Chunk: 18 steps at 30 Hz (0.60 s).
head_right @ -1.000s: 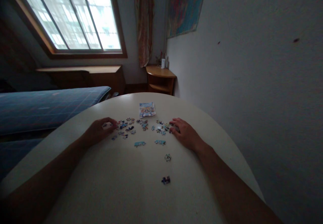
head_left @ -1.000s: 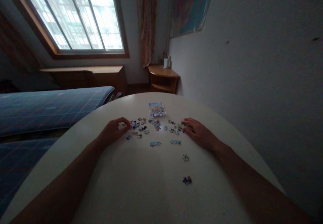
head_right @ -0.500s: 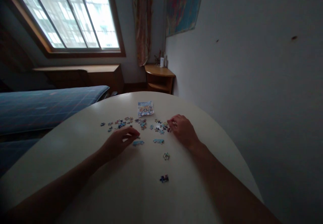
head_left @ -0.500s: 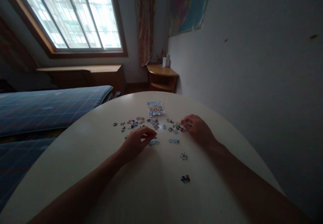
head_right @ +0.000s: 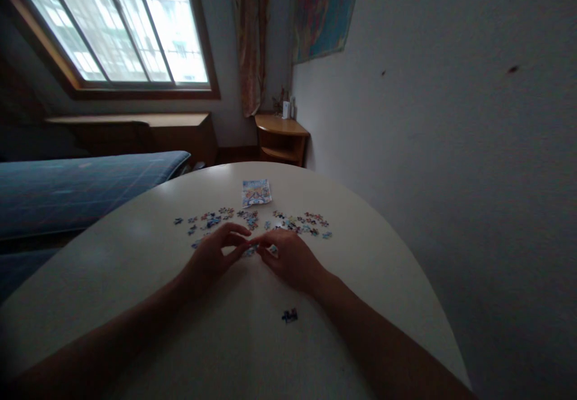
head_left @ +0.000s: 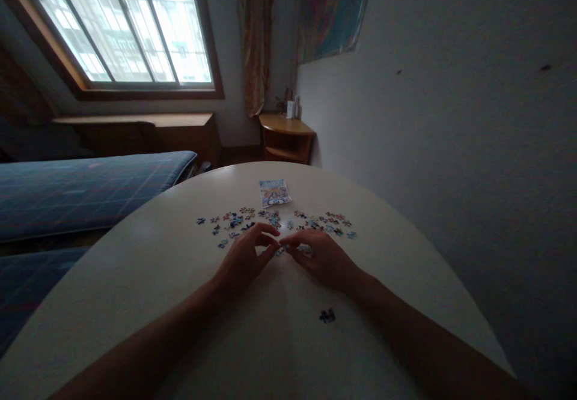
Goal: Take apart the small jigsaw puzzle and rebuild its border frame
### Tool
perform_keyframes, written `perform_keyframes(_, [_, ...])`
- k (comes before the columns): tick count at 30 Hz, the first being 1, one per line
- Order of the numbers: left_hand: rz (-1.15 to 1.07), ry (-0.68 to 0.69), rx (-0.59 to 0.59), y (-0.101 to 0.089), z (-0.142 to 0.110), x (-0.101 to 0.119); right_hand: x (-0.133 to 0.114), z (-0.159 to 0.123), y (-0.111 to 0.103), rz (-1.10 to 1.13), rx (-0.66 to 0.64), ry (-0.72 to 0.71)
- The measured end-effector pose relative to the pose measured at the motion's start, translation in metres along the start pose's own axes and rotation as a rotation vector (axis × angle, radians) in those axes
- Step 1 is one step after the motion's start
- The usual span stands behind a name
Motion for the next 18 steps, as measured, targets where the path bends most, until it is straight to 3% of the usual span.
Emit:
perform_keyframes(3, [0.308,0.175,-0.089,0.004,-0.002,0.017,0.008,0.001,0.001,0.000,-0.010,0.023])
perform_keyframes(6, [0.446,0.213,-0.191,0.011,-0.003,0.019,0.011,0.001,0.005,-0.033,-0.032,0.033])
perform_keyframes(18, [0.408,0.156,-0.221,0.013,0.001,0.002,0.009,0.004,0.013,-0.179,-0.069,-0.024])
Point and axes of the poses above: each hand's wrist, its own z-axis towards the middle knuckle, its own y-axis out of the palm, x = y × z, the point moved 10 cm from there along z, towards the middle knuckle, and after that the axes turned 3 degrees about y, right-handed, at the moved point
